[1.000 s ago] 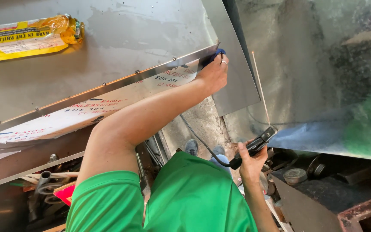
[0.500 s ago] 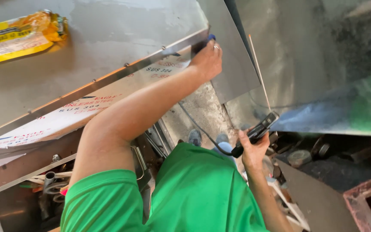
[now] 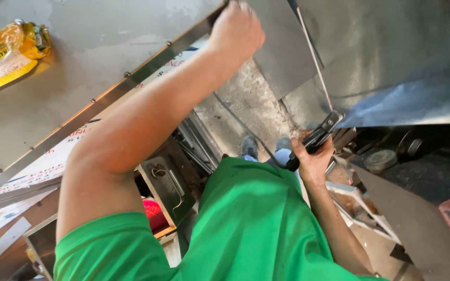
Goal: Hammering and spot welding stainless steel sheets to assemble a metal structure.
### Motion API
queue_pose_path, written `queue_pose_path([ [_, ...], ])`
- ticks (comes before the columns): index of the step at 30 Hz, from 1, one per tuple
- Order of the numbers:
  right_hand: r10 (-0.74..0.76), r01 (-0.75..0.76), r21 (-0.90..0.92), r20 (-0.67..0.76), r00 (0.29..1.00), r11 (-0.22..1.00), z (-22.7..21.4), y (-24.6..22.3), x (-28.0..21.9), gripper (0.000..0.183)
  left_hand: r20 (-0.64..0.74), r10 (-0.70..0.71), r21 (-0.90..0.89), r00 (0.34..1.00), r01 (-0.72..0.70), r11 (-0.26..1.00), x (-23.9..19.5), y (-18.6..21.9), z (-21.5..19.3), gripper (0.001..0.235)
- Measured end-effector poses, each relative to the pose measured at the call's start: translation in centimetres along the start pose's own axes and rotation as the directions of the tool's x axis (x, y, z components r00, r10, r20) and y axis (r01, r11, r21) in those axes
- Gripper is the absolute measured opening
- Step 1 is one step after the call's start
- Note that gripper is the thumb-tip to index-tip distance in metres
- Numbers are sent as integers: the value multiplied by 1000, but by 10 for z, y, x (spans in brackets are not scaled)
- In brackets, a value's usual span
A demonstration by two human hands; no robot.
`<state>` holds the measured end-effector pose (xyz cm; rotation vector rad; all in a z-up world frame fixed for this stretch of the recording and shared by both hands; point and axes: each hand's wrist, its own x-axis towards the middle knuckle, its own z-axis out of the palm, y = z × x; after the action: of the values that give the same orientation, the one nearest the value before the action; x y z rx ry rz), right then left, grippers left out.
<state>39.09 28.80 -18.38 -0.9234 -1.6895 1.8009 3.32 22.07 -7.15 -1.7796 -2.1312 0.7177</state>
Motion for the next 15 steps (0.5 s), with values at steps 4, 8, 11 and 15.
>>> queue_pose_path([
  [4, -3, 3, 111, 1, 1000, 994, 3, -14, 2, 50, 90, -27, -142, 996, 40, 989, 13, 0, 12, 20],
  [8, 4, 1, 243, -19, 1000, 970, -1, -14, 3, 49, 157, 23, -49, 987, -16, 999, 10, 30, 42, 19],
  [11, 9, -3, 192, -32, 999, 981, -4, -13, 2, 45, 257, 114, 72, 960, -137, 988, 4, 41, 69, 22],
  [15, 11, -6, 249, -20, 1000, 968, -12, -10, 5, 46, 324, 155, 35, 933, -175, 984, 4, 21, 16, 21],
])
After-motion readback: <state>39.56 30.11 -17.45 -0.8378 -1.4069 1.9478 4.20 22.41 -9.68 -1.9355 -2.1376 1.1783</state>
